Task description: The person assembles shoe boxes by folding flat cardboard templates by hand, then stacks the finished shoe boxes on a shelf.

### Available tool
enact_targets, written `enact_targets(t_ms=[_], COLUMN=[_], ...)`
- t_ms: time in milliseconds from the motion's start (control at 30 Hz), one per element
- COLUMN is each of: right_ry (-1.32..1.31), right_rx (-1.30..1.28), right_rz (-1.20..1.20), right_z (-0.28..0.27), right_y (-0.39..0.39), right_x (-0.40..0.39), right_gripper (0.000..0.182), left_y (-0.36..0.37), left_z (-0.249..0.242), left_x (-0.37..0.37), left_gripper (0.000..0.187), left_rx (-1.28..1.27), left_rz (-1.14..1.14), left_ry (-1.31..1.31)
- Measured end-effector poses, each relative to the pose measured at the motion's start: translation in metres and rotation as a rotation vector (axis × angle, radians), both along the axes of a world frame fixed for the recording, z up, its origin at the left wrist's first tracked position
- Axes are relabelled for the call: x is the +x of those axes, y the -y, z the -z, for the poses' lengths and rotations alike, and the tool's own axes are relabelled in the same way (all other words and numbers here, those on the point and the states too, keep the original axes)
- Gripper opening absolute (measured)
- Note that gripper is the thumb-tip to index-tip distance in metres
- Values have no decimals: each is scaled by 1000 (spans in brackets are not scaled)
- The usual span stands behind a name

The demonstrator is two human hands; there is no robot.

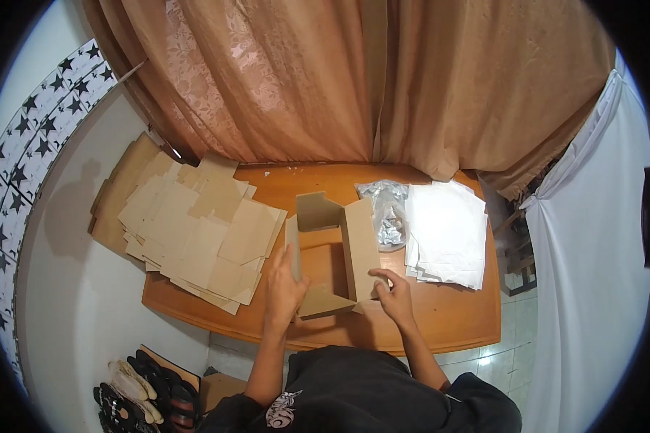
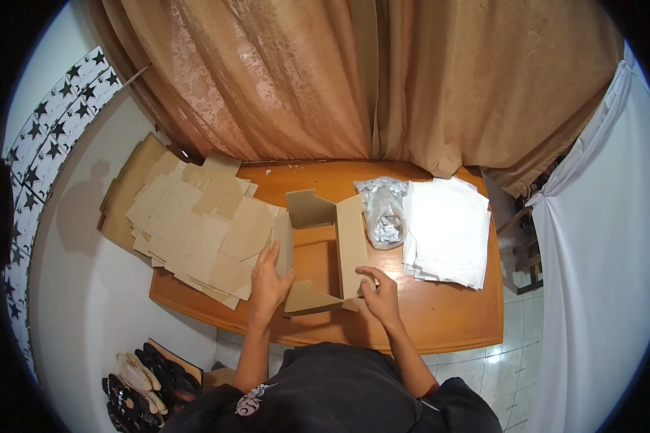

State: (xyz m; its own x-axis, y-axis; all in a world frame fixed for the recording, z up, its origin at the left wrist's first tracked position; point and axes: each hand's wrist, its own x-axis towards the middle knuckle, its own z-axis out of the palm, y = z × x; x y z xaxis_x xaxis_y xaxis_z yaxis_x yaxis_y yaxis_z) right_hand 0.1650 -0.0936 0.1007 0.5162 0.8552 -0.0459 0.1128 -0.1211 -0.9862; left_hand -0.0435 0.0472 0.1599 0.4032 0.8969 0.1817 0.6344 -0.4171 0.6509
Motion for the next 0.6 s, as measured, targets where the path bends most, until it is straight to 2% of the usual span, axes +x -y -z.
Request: enact_targets(t_ms=[33, 67, 100, 133, 167, 233, 367, 433, 600], right_ry=[0, 210, 421, 542, 544, 625, 695, 729, 766], right_rx=[1, 26, 51, 94, 90, -105, -246, -375, -516], right_rz=[-4, 15, 38, 49, 52, 26, -12, -2, -50], right_z=[3, 5, 3, 5, 2, -19, -18, -11, -7], right_y=[1, 3, 4, 2, 4, 4, 3, 2, 5], right_x=[-2, -6, -9, -9, -9, -16, -17, -16, -16], right_gripper=[27, 27, 26, 34, 34, 56, 68, 77, 77], left_y=[4, 7, 6, 5, 6, 9, 23, 25, 30], left_z=[2, 11, 25, 33, 39, 45, 53, 56, 81], left_x=[0, -1, -1, 1, 3, 5, 15, 21, 34], left_gripper=[78, 78, 89, 101, 101, 112, 113, 108, 90], left_rx=[-39, -39, -77, -114, -118, -270, -215, -231, -110], left_rz=[29, 24, 50, 80, 84, 149, 203, 213, 225], left_ry=[-62, -67, -101, -133, -132, -200, -179, -181, -235])
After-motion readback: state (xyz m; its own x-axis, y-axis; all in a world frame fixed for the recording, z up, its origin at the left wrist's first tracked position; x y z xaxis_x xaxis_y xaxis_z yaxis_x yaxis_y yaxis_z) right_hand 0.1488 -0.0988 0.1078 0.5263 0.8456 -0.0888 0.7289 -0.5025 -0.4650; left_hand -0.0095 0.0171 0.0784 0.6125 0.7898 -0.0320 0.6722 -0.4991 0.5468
